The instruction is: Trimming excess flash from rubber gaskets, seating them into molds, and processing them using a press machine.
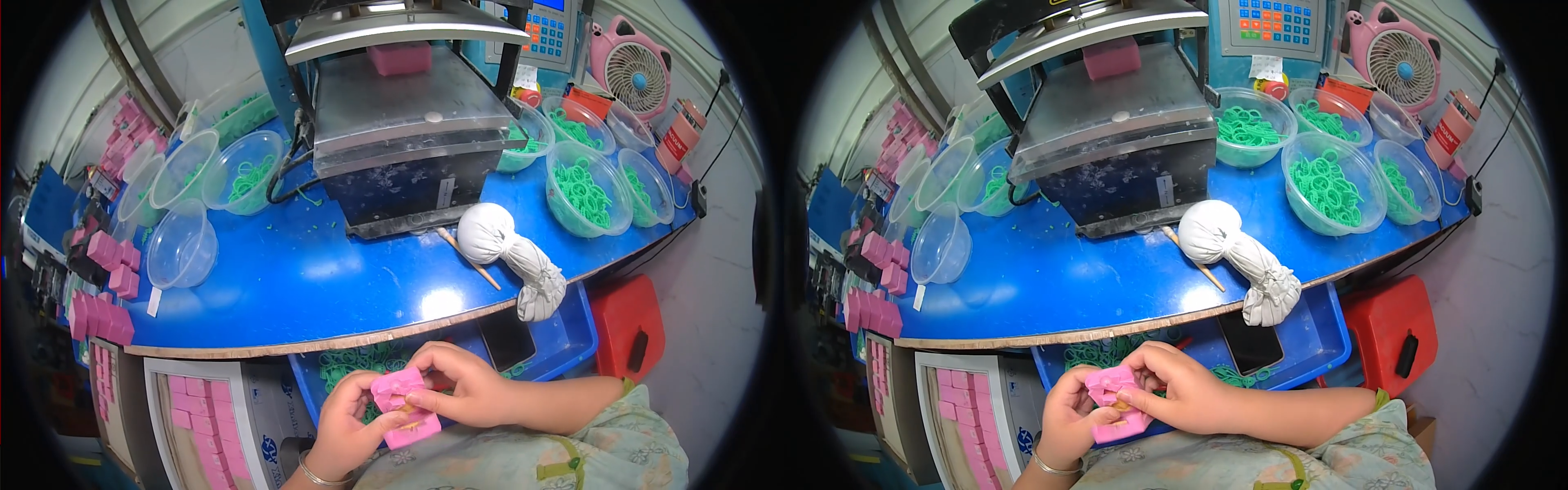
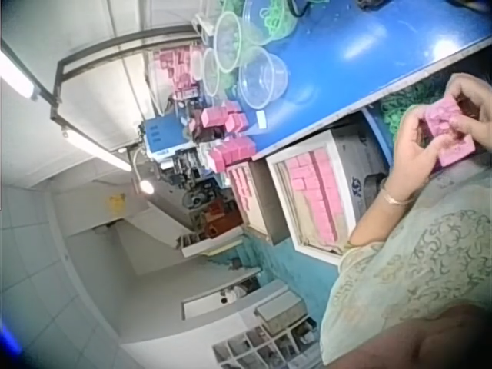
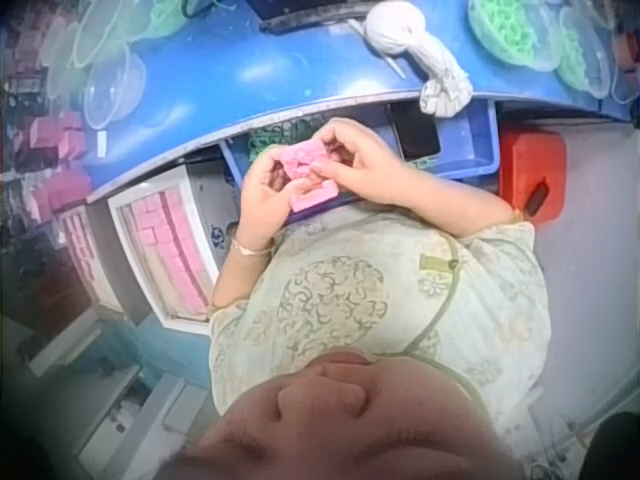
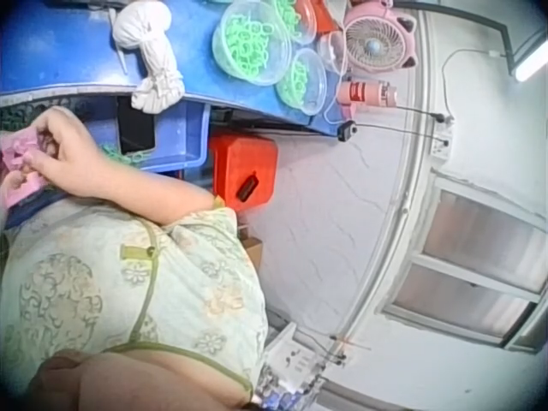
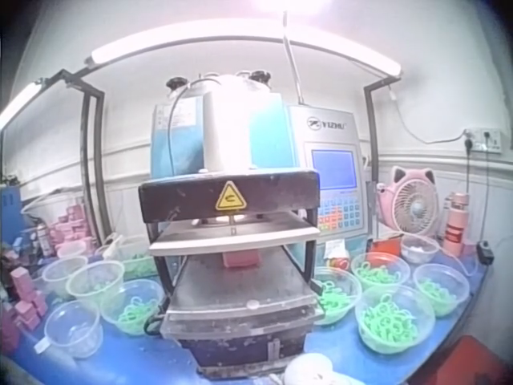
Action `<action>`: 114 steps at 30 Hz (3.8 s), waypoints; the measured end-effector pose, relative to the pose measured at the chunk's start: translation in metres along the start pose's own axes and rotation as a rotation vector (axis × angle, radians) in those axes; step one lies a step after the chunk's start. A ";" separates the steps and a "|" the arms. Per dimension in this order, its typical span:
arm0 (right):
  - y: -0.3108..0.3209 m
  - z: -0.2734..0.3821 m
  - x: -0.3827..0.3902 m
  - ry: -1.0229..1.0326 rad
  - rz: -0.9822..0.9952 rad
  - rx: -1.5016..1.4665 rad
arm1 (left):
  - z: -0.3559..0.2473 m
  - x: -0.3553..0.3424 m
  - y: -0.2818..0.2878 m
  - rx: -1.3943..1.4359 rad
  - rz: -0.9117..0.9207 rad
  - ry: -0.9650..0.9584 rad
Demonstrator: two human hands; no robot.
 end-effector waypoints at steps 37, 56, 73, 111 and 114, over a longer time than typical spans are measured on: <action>0.000 -0.006 0.006 -0.146 0.136 0.020 | -0.006 -0.001 0.008 0.078 0.157 0.269; -0.002 -0.006 0.002 0.141 0.049 0.277 | 0.011 -0.003 0.010 0.035 0.179 0.003; 0.001 0.012 0.004 0.436 -0.163 0.544 | 0.003 0.006 0.000 0.345 0.205 0.133; 0.069 0.108 -0.043 -0.105 -0.027 -0.490 | -0.099 -0.057 0.082 -1.364 0.182 -0.430; 0.053 0.105 -0.009 -0.197 0.083 -0.738 | -0.088 -0.057 0.099 -1.142 0.001 -0.367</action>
Point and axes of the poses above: each hand's wrist, its own x-axis away from the middle knuckle, its own y-axis out of the back of the hand, z = x × y, the point moved 2 cm from there along -x, towards the middle knuckle, and after that the axes turned 5 degrees about -z, right-handed, at the moved point
